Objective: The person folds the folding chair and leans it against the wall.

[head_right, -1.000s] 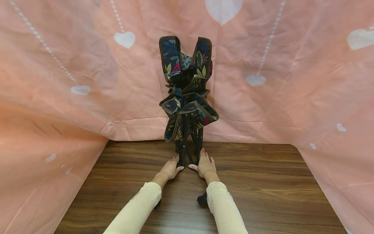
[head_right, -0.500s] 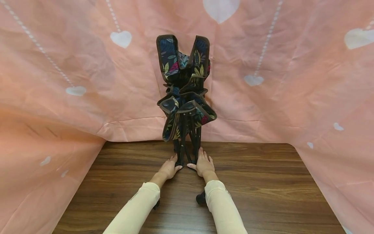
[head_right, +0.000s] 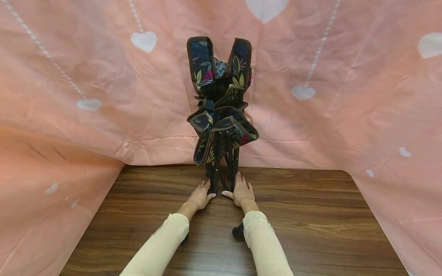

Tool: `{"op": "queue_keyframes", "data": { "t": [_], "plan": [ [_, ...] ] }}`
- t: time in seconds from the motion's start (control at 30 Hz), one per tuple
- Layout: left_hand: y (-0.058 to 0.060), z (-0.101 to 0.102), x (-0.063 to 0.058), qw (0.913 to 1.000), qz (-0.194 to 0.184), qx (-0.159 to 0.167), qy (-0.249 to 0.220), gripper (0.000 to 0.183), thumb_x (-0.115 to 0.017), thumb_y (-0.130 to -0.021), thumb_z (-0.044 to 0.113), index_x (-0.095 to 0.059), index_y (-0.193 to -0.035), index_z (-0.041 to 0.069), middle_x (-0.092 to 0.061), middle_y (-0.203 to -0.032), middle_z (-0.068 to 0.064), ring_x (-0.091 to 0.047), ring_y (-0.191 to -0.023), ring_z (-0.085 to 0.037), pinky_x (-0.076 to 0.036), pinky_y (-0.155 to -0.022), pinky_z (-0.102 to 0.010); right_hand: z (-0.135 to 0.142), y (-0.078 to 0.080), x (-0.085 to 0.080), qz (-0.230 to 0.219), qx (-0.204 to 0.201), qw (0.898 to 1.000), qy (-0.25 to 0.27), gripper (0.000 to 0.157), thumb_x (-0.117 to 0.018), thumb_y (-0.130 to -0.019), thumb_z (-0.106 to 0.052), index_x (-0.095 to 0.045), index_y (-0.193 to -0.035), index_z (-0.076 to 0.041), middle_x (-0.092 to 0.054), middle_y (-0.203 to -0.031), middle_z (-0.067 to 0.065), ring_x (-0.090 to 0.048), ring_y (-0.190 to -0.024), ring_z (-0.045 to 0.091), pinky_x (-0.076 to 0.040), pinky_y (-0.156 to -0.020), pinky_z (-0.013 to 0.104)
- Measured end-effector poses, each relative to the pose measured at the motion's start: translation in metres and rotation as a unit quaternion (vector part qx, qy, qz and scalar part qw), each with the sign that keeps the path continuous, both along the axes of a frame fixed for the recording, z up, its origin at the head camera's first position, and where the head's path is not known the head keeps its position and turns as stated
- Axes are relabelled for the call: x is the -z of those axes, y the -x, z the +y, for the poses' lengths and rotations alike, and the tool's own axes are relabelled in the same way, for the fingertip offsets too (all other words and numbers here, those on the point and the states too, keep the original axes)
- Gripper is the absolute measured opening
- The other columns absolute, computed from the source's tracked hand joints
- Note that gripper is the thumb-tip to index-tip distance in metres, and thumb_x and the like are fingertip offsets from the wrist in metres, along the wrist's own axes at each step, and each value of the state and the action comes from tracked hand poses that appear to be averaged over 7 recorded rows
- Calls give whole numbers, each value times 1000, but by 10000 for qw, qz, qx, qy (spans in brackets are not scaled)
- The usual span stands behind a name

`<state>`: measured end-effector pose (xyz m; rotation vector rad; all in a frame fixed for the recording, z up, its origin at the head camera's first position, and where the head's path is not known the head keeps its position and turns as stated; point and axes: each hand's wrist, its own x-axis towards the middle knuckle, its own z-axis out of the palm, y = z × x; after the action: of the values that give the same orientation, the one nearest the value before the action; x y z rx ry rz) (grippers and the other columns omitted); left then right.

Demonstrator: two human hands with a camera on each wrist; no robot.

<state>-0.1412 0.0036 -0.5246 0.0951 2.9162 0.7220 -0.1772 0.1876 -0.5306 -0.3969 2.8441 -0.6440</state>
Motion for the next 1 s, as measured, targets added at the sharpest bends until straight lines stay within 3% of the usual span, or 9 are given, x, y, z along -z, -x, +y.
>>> {"op": "queue_keyframes", "data": {
  "t": [0.23,1.0],
  "plan": [
    [1,0,-3,10000,9,20,-10,66,-55,-98,31,-27,-153,6,-35,-156,-14,-25,-148,-30,-25,-121,-43,0,1,-3,64,9,10000,0,101,-54,-92,-54,4,-154,2,-4,-163,18,-13,-150,36,-12,-120,59],
    [-3,0,-5,10000,29,-45,16,65,-55,-98,32,-29,-152,8,-35,-156,-11,-26,-148,-31,-28,-119,-47,0,3,1,-15,25,10000,-4,101,-52,-93,-56,6,-154,1,-2,-163,17,-12,-150,37,-11,-120,60]
  ]
}}
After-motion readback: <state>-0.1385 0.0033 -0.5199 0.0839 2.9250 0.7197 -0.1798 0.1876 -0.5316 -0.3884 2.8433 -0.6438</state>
